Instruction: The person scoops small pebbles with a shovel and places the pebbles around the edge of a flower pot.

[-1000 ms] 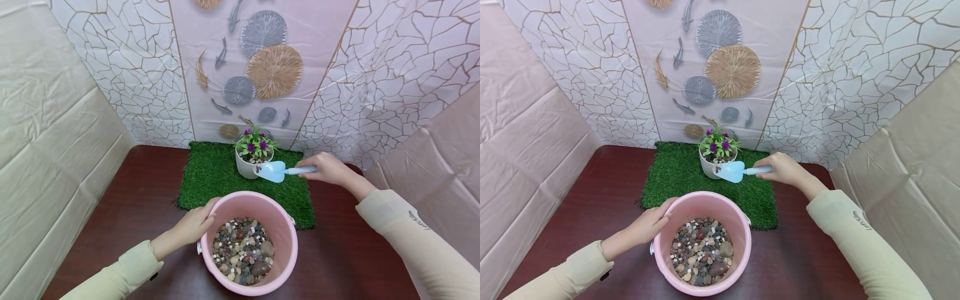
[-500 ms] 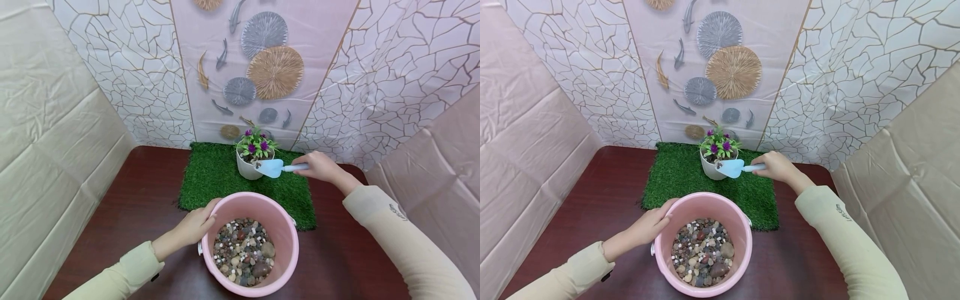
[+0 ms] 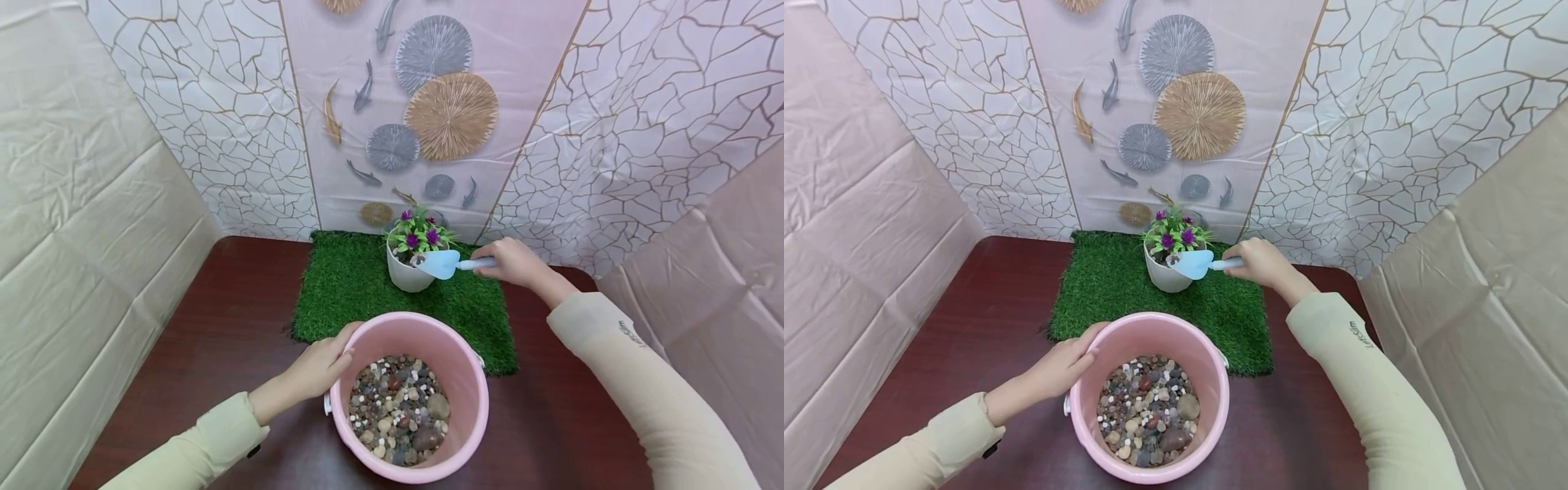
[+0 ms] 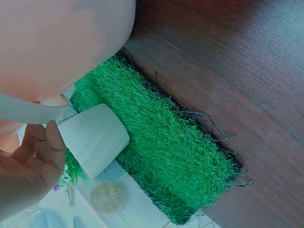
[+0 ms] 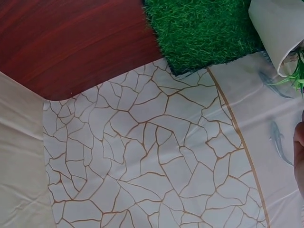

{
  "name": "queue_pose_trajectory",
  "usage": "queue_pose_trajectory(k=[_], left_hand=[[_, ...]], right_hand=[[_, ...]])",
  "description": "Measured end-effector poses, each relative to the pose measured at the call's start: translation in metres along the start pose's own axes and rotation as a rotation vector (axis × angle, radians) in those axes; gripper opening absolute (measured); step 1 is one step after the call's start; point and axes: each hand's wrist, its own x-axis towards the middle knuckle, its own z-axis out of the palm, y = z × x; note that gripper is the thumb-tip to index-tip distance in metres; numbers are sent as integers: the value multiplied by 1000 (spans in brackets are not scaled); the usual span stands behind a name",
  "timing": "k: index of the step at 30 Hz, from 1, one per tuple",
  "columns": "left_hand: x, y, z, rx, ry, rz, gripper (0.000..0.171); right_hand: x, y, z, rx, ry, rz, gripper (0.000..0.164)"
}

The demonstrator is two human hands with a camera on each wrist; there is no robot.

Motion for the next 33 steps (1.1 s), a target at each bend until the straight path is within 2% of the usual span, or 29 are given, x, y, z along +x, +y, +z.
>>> queue_pose_trajectory(k=[12, 17, 23, 27, 33], left_hand=[[2, -2, 1, -3, -8, 4, 45], [1, -2, 1, 3, 0, 12, 44], [1, -2, 2, 1, 9, 26, 44], [1, -2, 1, -1, 7, 21, 44], [0, -2, 0, -15, 0, 13, 45]], right_hand=[[9, 1, 9, 2, -24, 5, 22], [14, -1, 7, -8, -30, -4, 22], [22, -7, 3, -36, -65, 29, 18], [27, -13, 1, -65, -84, 44, 16], [35, -21, -4, -181, -104, 46, 18]])
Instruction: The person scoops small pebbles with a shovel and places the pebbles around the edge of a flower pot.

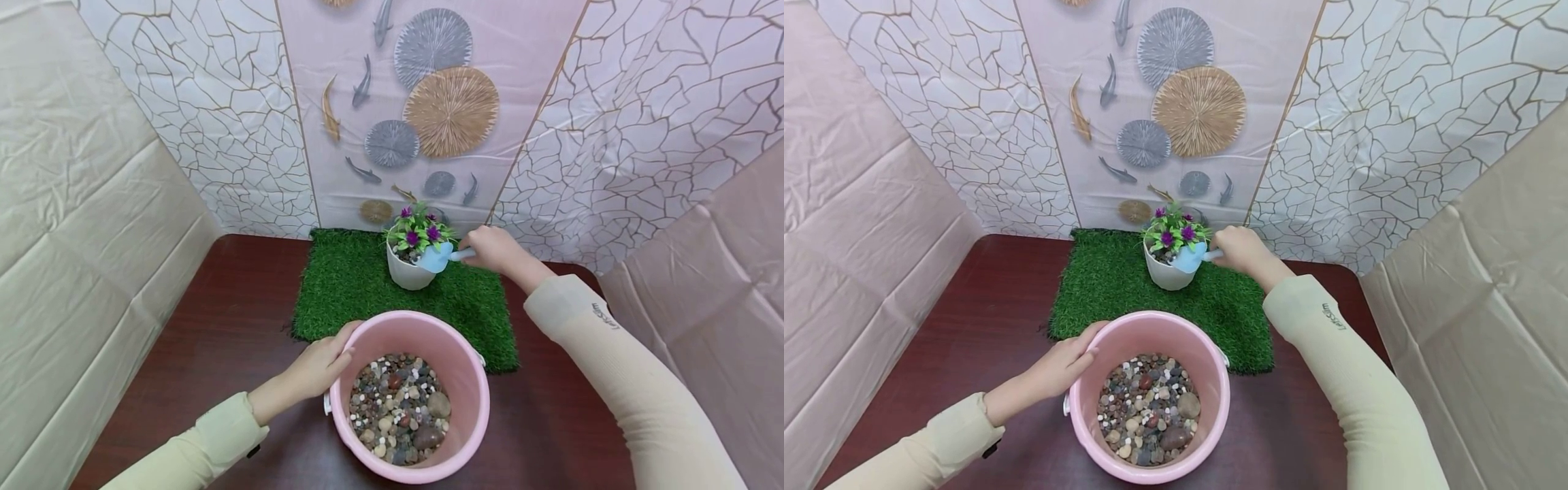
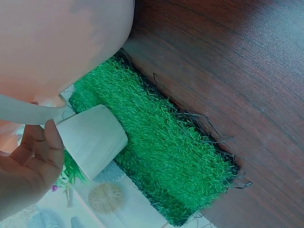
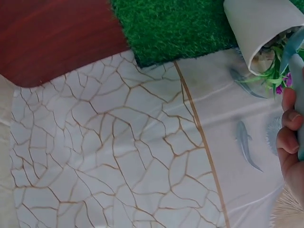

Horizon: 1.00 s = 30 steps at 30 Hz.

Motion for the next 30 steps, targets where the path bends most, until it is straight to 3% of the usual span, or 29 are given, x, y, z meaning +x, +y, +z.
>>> queue_pose_trajectory(k=[12, 21, 30], left_hand=[[0, 1, 0, -13, -10, -7, 44], [0, 2, 0, -15, -10, -19, 45], [0, 0, 0, -22, -16, -12, 45]], right_hand=[[0, -6, -8, -82, 20, -20, 15], [0, -12, -8, -236, 42, -54, 7], [-10, -6, -13, -155, 53, -32, 5]])
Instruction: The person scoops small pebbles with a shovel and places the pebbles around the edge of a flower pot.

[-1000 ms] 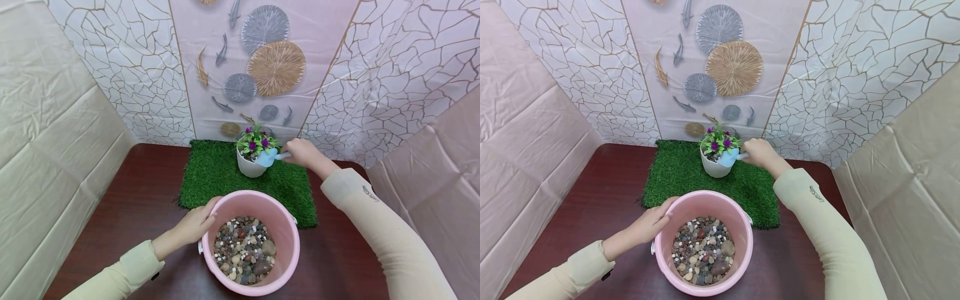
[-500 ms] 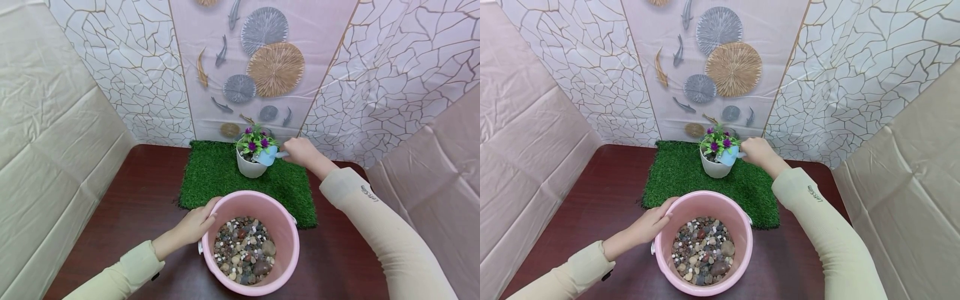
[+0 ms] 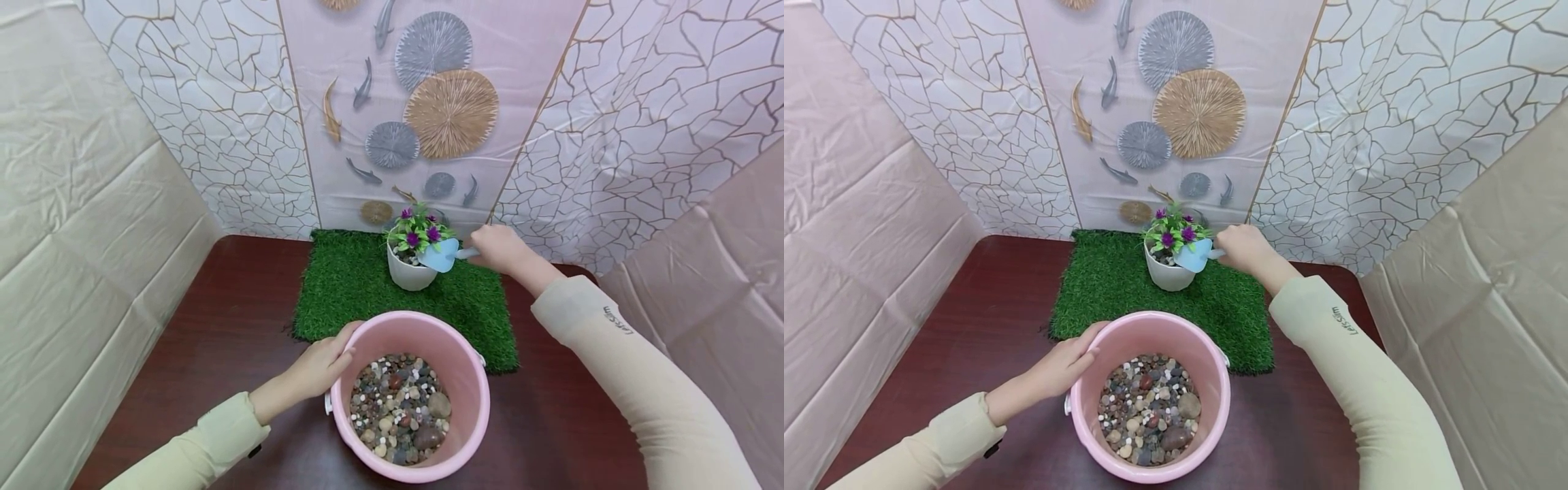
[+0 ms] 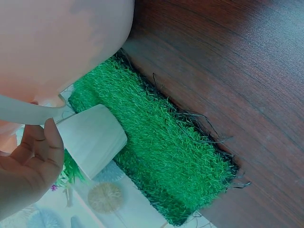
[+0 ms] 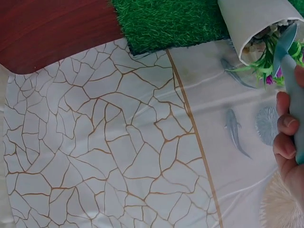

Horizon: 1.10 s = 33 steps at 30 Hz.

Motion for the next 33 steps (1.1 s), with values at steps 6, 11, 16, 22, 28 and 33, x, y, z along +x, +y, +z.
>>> queue_pose_trajectory(k=[6, 11, 16, 22, 28, 33], left_hand=[[1, 1, -1, 2, 4, 3, 45], [1, 2, -1, 0, 4, 4, 45], [2, 4, -1, -7, 5, 1, 45], [1, 3, -1, -17, -1, -6, 45], [1, 1, 0, -15, 6, 8, 45], [0, 0, 1, -29, -1, -1, 45]], right_hand=[[-17, 3, -8, 79, 15, -29, 2], [-32, -3, -22, 128, 40, -31, 13], [-45, -8, -37, 159, 92, -39, 19], [-57, -18, -53, 184, 142, -118, 18], [-66, -29, -67, 202, 164, -178, 16], [-74, -39, -74, 189, 179, -251, 18]])
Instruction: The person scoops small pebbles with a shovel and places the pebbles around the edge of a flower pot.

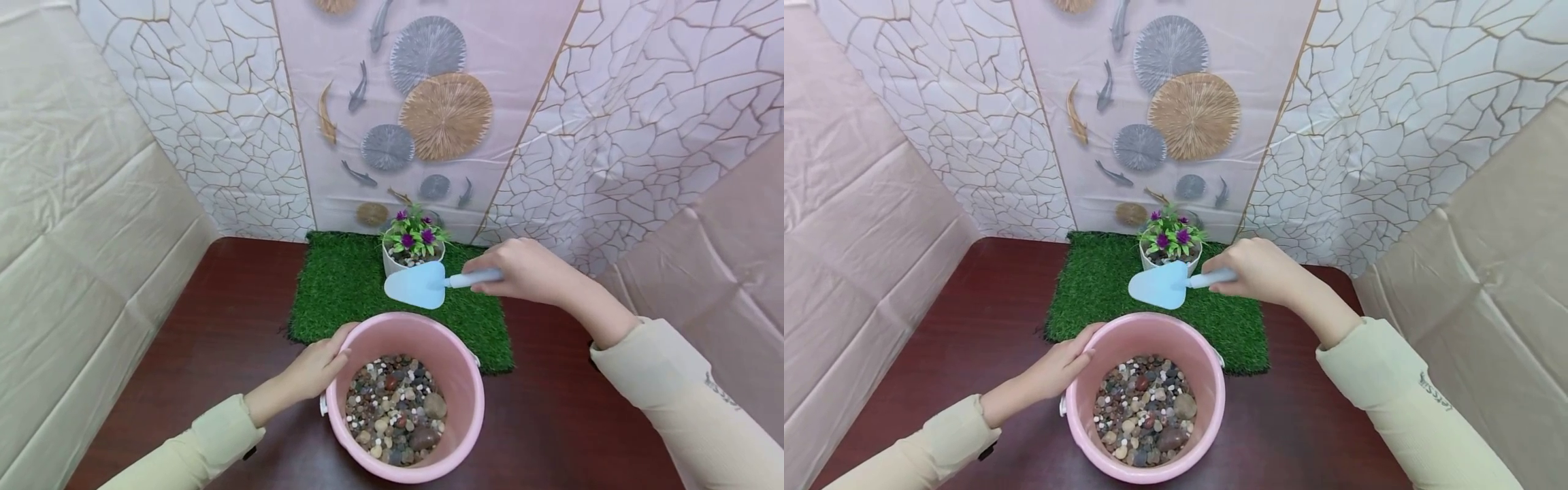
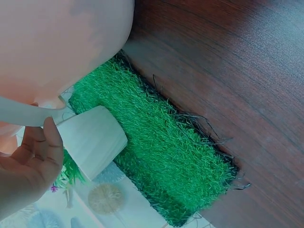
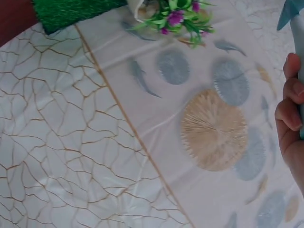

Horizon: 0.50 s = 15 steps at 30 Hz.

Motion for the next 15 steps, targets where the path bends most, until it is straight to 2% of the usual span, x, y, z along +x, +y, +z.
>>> queue_pose_trajectory(k=[7, 12, 15], left_hand=[[-1, 0, 1, 1, 8, -4, 45], [-2, -1, 2, 8, 28, 11, 44], [-2, -1, 2, 4, 23, 6, 44]], right_hand=[[-5, -13, 3, -12, -73, -106, 19], [-6, -18, 13, 2, -154, -175, 18], [-7, -21, 21, -6, -173, -202, 17]])
